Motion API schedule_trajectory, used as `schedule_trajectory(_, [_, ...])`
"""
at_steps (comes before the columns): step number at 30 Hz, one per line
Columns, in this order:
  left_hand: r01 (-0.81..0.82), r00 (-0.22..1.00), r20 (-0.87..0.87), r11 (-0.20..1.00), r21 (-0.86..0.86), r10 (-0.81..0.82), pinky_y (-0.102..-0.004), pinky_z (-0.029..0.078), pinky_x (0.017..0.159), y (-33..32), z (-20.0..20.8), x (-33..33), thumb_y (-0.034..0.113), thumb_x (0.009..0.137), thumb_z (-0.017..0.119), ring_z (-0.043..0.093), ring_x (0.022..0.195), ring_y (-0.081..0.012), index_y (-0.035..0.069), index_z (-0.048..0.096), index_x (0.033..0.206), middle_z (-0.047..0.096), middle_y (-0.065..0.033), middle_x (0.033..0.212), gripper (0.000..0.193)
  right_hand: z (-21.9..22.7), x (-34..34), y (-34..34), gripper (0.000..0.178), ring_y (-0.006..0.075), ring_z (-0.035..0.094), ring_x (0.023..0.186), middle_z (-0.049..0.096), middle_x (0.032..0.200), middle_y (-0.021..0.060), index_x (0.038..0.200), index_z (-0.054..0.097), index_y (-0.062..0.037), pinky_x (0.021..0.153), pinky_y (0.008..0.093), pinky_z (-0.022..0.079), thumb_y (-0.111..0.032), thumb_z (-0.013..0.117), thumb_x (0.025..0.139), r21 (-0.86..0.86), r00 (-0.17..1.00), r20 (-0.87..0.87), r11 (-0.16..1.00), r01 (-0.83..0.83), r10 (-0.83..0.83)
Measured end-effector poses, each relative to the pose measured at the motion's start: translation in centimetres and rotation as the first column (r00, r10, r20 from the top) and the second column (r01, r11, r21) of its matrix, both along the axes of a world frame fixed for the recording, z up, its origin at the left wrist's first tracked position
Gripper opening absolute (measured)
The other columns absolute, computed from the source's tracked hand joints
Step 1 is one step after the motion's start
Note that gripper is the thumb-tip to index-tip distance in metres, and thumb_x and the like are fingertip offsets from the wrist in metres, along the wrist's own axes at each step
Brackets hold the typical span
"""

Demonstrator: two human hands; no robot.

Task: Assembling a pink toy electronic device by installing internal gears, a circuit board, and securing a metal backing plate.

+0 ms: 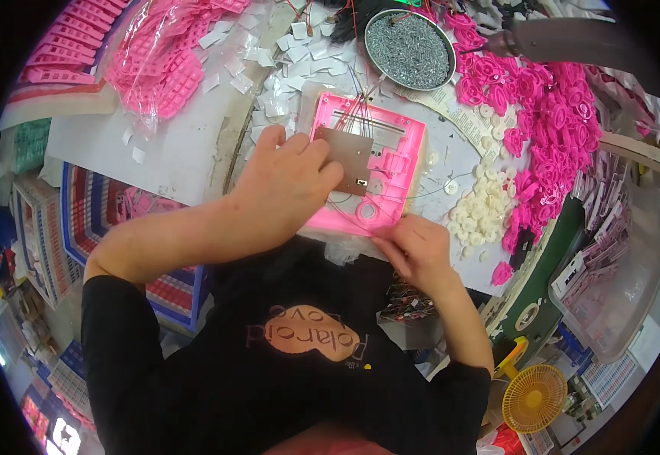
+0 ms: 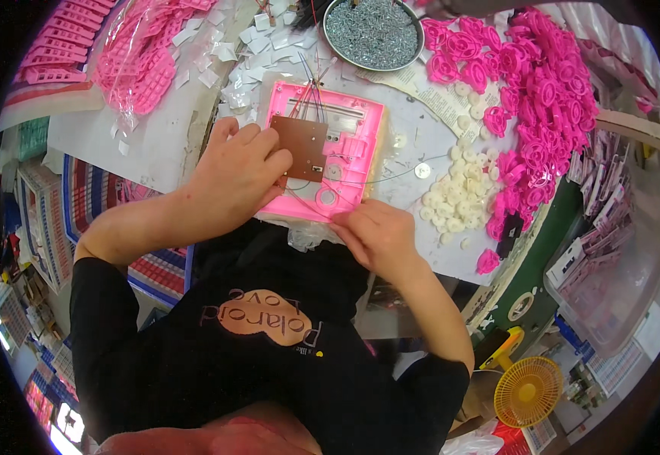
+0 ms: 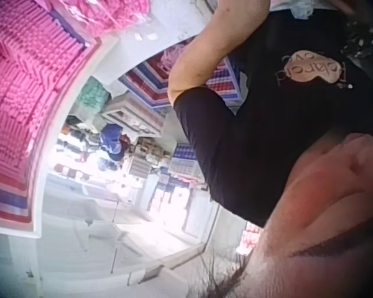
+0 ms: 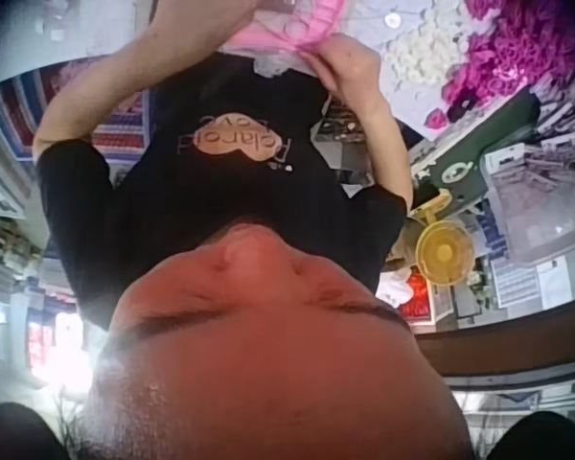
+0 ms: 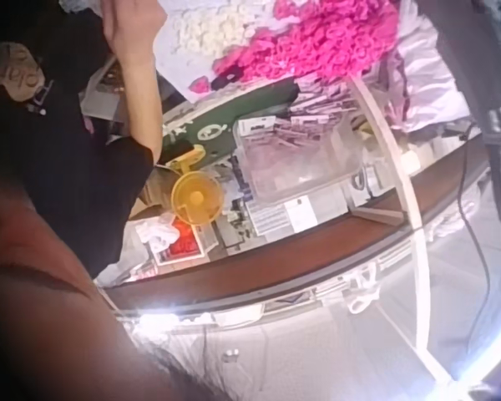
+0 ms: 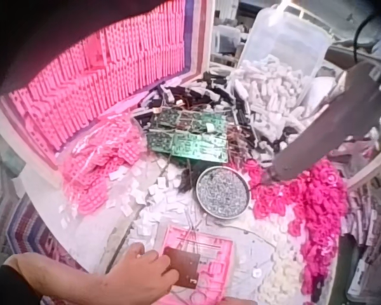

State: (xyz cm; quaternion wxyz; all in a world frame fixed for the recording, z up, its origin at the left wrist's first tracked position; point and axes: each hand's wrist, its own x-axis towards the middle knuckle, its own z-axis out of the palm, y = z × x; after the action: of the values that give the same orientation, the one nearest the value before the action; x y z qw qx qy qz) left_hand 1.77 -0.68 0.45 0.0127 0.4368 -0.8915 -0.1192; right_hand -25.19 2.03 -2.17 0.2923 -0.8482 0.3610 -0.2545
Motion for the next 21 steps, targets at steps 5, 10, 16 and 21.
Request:
schedule_trajectory(5, [0.180,0.885,-0.449,0.980,0.081,-0.126,-0.0445,0.037,0.092,3.7,-1.3,-2.1,0.019,0.079,0.076,0.056,0.099,-0.0227,0.010,0.064,0.107,0.058,-0.0033,0.104,0.031,-2.8,-1.0,1.8,0.026,0.0200,0.051,0.052,0.048,0.062,0.0021,0.099,0.076,-0.0099,0.047,0.0335,0.039,-0.008,0.084,0.074,-0.122,0.995,0.064,0.989,0.080,-0.073])
schedule_trajectory(10, [0.218,0.843,-0.492,0.975,-0.054,-0.216,-0.0410,0.039,0.090,4.5,-3.7,-3.0,0.021,0.079,0.076,0.059,0.100,-0.0202,0.008,0.066,0.120,0.061,-0.0025,0.105,0.044,-1.2,-1.4,3.1,0.045,0.0173,0.046,0.050,0.044,0.060,0.0007,0.120,0.074,-0.0094,0.046,0.0316,0.037,-0.008,0.079,0.076,-0.302,0.973,-0.208,0.953,0.036,-0.103])
schedule_trajectory(16, [0.229,0.866,-0.427,0.966,-0.121,-0.259,-0.0395,0.040,0.087,4.6,-4.2,-3.5,0.023,0.079,0.074,0.057,0.093,-0.0190,0.009,0.066,0.118,0.060,-0.0016,0.098,0.042,2.8,-0.7,4.2,0.056,0.0184,0.055,0.052,0.050,0.059,0.0019,0.134,0.064,-0.0046,0.046,0.0315,0.040,-0.010,0.073,0.080,-0.142,0.741,-0.672,0.979,-0.143,0.011])
schedule_trajectory(21, [0.184,0.885,-0.399,0.968,-0.170,-0.239,-0.0388,0.040,0.087,4.8,-4.0,-3.8,0.022,0.080,0.073,0.056,0.089,-0.0190,0.009,0.066,0.116,0.058,-0.0012,0.095,0.039,5.4,1.8,-3.5,0.029,0.0288,0.067,0.062,0.066,0.069,0.0118,0.110,0.072,-0.0031,0.053,0.0405,0.050,-0.018,0.070,0.085,0.115,0.901,-0.431,0.993,-0.003,0.053])
